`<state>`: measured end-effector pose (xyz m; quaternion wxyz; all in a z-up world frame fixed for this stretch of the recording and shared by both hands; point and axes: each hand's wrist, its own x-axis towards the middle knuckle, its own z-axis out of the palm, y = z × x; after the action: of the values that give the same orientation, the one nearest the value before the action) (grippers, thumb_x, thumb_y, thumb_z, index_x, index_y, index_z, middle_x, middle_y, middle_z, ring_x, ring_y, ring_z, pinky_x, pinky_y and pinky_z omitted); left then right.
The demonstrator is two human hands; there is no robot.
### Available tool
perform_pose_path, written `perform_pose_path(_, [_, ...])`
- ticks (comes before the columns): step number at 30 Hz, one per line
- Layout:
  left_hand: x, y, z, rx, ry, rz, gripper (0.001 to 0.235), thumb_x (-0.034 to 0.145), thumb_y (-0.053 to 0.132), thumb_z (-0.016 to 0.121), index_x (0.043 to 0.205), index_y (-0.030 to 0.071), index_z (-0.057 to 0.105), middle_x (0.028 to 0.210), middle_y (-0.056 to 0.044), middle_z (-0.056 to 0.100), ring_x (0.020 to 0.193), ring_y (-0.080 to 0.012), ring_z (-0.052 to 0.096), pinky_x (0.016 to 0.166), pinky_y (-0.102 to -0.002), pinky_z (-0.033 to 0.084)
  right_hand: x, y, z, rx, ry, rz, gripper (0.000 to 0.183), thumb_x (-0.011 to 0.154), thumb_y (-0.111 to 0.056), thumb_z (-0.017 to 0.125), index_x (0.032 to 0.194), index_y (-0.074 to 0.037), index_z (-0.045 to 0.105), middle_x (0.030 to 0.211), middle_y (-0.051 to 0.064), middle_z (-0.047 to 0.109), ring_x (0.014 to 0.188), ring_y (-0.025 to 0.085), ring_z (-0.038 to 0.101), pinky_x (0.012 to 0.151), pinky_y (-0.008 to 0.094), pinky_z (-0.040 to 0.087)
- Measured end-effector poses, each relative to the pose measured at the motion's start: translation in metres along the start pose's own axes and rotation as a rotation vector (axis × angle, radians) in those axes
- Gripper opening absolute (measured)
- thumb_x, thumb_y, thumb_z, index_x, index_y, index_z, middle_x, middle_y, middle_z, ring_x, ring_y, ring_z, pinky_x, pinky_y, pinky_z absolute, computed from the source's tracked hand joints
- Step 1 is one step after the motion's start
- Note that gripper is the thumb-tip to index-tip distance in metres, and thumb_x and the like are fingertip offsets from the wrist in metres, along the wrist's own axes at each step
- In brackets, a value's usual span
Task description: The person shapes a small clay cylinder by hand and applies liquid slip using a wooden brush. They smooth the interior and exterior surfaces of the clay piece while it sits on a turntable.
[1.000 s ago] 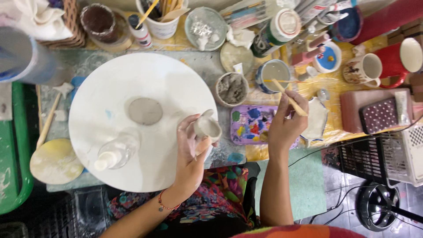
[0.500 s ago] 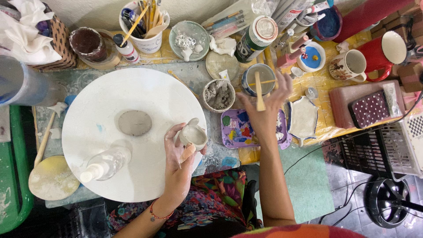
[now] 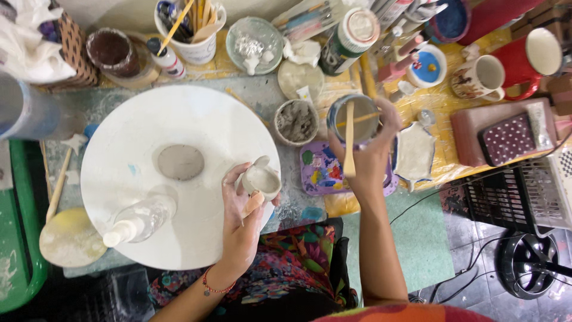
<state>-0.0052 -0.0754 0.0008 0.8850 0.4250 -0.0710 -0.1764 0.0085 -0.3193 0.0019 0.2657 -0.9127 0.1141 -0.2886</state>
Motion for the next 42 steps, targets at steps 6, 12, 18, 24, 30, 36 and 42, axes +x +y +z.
perform_pose_path(6, [-0.002, -0.004, -0.004, -0.079, -0.005, 0.003, 0.056, 0.107, 0.015, 0.058, 0.153, 0.008, 0.028, 0.130, -0.015, 0.050, 0.105, -0.0223, 0.054, 0.092, -0.039, 0.047, -0.060, -0.040, -0.029, 0.256, -0.272, -0.028, 0.100, 0.070, -0.023, 0.094, 0.147, -0.004, 0.032, 0.143, 0.021, 0.045, 0.134, 0.035, 0.050, 0.112, 0.047, 0.045])
perform_pose_path(12, [-0.002, -0.002, -0.006, -0.053, 0.023, -0.022, 0.053, 0.105, 0.013, 0.055, 0.150, 0.008, 0.028, 0.135, -0.013, 0.049, 0.108, -0.0210, 0.055, 0.096, -0.038, 0.049, -0.095, -0.070, -0.034, 0.374, -0.381, -0.116, 0.096, 0.070, -0.015, 0.094, 0.142, -0.009, 0.031, 0.143, 0.022, 0.049, 0.135, 0.038, 0.052, 0.114, 0.053, 0.043])
perform_pose_path(18, [-0.002, -0.002, -0.008, -0.033, 0.003, -0.027, 0.055, 0.105, 0.010, 0.057, 0.150, 0.006, 0.026, 0.130, -0.014, 0.048, 0.106, -0.0212, 0.054, 0.094, -0.039, 0.049, -0.097, -0.071, -0.027, 0.277, -0.456, -0.129, 0.088, 0.070, -0.011, 0.091, 0.138, -0.009, 0.035, 0.141, 0.024, 0.049, 0.130, 0.041, 0.055, 0.108, 0.051, 0.048])
perform_pose_path(24, [-0.004, -0.004, -0.013, -0.100, -0.023, -0.025, 0.058, 0.106, 0.022, 0.057, 0.152, 0.007, 0.027, 0.123, -0.014, 0.054, 0.104, -0.0212, 0.054, 0.098, -0.038, 0.048, -0.095, -0.066, -0.019, 0.283, -0.485, -0.150, 0.087, 0.070, -0.012, 0.092, 0.137, -0.011, 0.037, 0.142, 0.023, 0.048, 0.129, 0.042, 0.055, 0.107, 0.052, 0.048])
perform_pose_path(30, [-0.008, -0.003, -0.014, -0.120, -0.028, -0.083, 0.056, 0.111, 0.041, 0.047, 0.152, 0.005, 0.032, 0.120, -0.014, 0.055, 0.104, -0.0210, 0.055, 0.098, -0.037, 0.048, -0.109, -0.054, -0.021, 0.180, -0.444, -0.162, 0.078, 0.068, -0.033, 0.094, 0.130, -0.016, 0.050, 0.150, 0.020, 0.040, 0.139, 0.044, 0.044, 0.113, 0.054, 0.044])
perform_pose_path(36, [-0.008, -0.009, -0.020, -0.096, -0.024, -0.072, 0.056, 0.112, 0.050, 0.042, 0.147, 0.006, 0.039, 0.119, -0.015, 0.059, 0.094, -0.0198, 0.055, 0.088, -0.036, 0.049, -0.128, -0.034, -0.029, -0.073, -0.286, -0.398, 0.037, 0.083, -0.051, 0.073, 0.111, -0.030, 0.081, 0.149, 0.007, 0.042, 0.139, 0.038, 0.032, 0.121, 0.052, 0.036])
perform_pose_path(42, [-0.019, -0.006, -0.017, -0.082, 0.092, -0.171, 0.057, 0.109, 0.049, 0.021, 0.129, 0.004, 0.047, 0.122, -0.008, 0.056, 0.106, -0.0155, 0.060, 0.090, -0.034, 0.053, -0.120, -0.045, -0.033, -0.060, -0.275, -0.335, 0.051, 0.101, -0.059, 0.044, 0.102, -0.027, 0.084, 0.107, 0.000, 0.060, 0.113, 0.025, 0.046, 0.101, 0.048, 0.035])
